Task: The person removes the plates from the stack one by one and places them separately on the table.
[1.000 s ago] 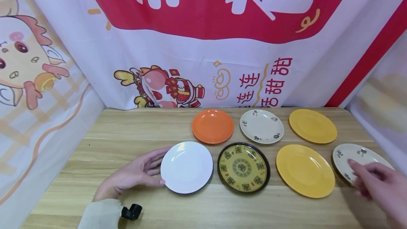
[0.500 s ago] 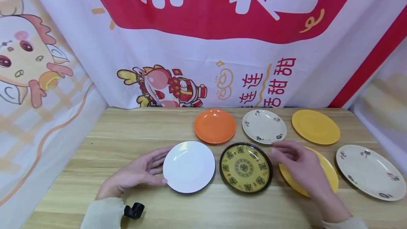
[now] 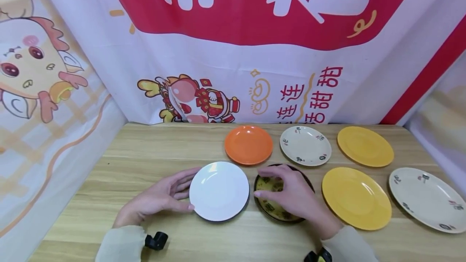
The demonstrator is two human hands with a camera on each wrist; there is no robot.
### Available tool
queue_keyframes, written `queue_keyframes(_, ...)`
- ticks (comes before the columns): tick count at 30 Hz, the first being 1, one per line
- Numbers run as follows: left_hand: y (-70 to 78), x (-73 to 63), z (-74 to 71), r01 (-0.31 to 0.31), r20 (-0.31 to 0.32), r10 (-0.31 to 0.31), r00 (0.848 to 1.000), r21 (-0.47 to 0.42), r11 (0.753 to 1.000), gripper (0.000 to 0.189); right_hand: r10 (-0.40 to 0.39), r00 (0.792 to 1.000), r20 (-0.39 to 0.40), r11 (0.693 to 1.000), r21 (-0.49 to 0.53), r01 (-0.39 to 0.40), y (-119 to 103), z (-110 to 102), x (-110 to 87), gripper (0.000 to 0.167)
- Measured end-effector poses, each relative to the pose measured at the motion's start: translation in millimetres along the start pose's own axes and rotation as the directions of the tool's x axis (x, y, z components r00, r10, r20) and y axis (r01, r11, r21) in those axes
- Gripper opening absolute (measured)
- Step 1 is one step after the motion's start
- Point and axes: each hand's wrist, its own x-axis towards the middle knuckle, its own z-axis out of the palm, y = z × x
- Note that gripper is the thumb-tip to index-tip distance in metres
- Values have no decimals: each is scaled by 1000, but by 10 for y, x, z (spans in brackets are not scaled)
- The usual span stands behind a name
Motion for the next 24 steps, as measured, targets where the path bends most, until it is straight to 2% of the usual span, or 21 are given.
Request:
queue_keyframes(9, -14, 11, 11, -23, 16, 23, 1000, -6, 1000, 103, 13, 992, 125, 1000, -16, -11, -114, 159, 171, 79)
queue_keyframes(13, -22, 16, 11, -36, 22, 36, 999, 1, 999, 102, 0, 990, 139, 1000, -27, 4, -133, 197, 197, 82)
queue_keyframes(16, -13, 19, 15, -21, 1, 21, 1000, 11, 1000, 100, -25, 990, 138, 999, -34, 30, -136, 215, 208, 84)
queue_keyframes(18, 7, 19, 24, 4, -67, -1, 998, 47, 999, 95, -35, 990, 140, 998, -38, 40, -135, 223, 214, 86)
queue_keyframes(20, 35, 28, 33, 28, -167, -11, 986, 99, 995, 89, -41, 988, 146, 998, -48, 48, -135, 229, 217, 90)
queue_keyframes(22, 61, 44, 42, 54, -277, -8, 961, 159, 986, 81, -49, 986, 158, 996, -59, 59, -135, 234, 221, 94)
queue_keyframes(24, 81, 63, 53, 76, -357, 1, 934, 202, 976, 74, -64, 984, 167, 995, -69, 76, -137, 240, 226, 97)
